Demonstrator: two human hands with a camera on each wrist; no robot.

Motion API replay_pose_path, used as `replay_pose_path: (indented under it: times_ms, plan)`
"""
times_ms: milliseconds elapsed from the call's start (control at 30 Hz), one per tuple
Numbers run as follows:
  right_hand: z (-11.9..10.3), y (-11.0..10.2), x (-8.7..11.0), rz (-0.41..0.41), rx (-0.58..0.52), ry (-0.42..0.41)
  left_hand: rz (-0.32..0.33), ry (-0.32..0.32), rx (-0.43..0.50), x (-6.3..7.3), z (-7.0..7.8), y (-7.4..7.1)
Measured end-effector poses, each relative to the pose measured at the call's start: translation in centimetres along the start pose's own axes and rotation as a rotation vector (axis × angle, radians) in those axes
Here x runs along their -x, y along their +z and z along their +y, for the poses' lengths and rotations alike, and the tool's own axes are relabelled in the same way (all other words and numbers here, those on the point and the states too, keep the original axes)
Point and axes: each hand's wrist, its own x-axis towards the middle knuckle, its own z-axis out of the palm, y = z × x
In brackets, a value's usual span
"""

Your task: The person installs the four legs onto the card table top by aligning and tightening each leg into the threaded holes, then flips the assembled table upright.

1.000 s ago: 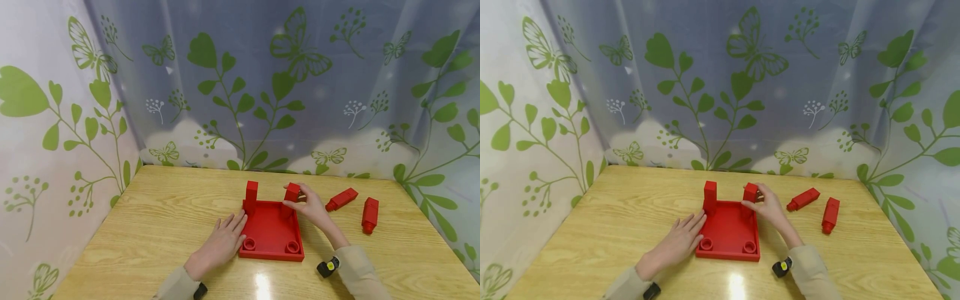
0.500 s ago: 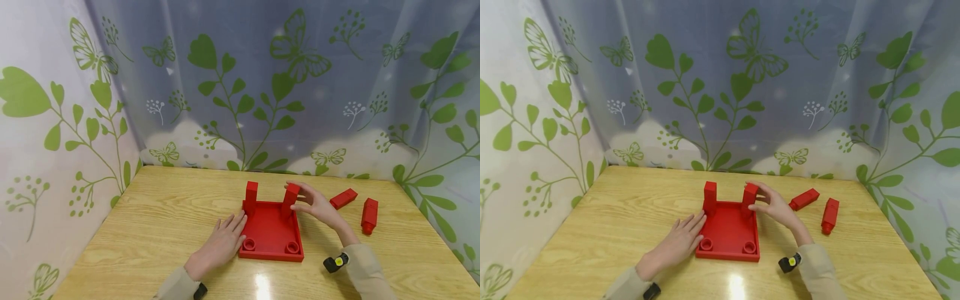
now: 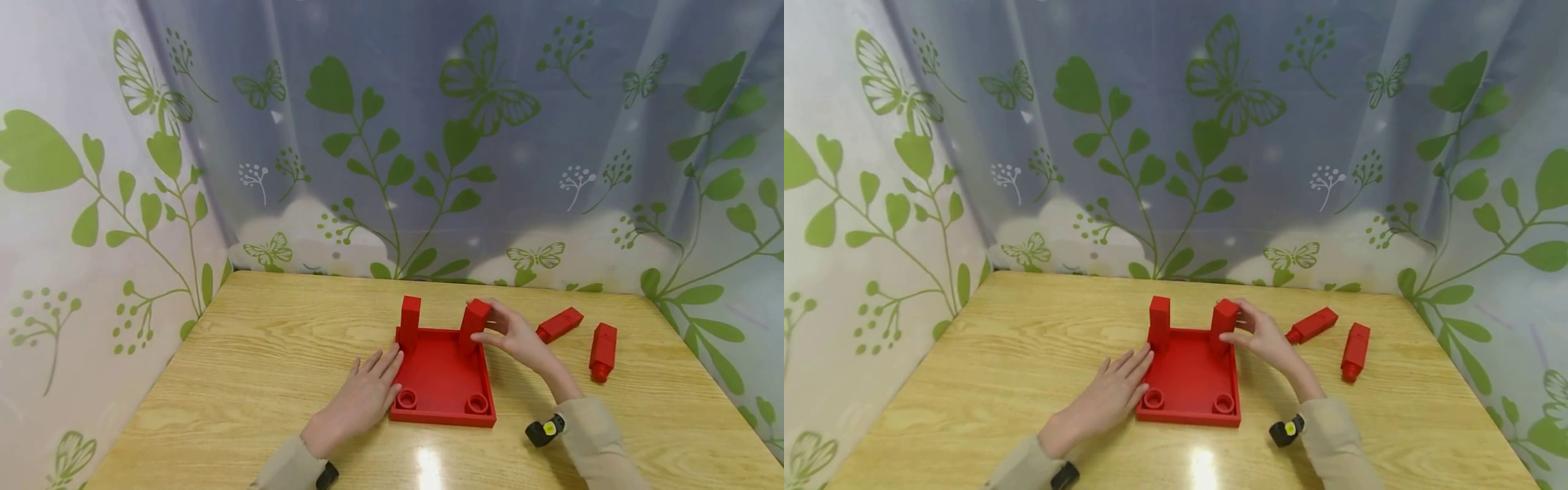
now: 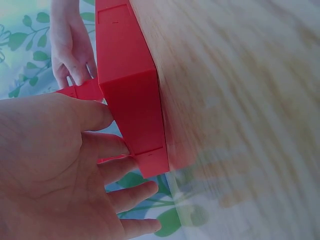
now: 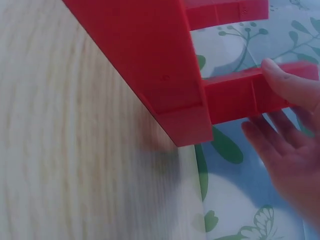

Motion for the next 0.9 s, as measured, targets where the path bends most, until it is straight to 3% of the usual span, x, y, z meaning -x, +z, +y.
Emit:
replay_pose_path:
  times_ms: [400, 900]
  plan:
    - [-0.2, 2.0, -0.5, 0.173, 0.134, -0.009, 0.010, -0.010, -0.013, -0.1, -0.1, 0.3]
    - [-0.6, 2.6, -0.6, 0.260, 0.206, 0.008, -0.003, -0.009, -0.005, -0.1, -0.1, 0.1]
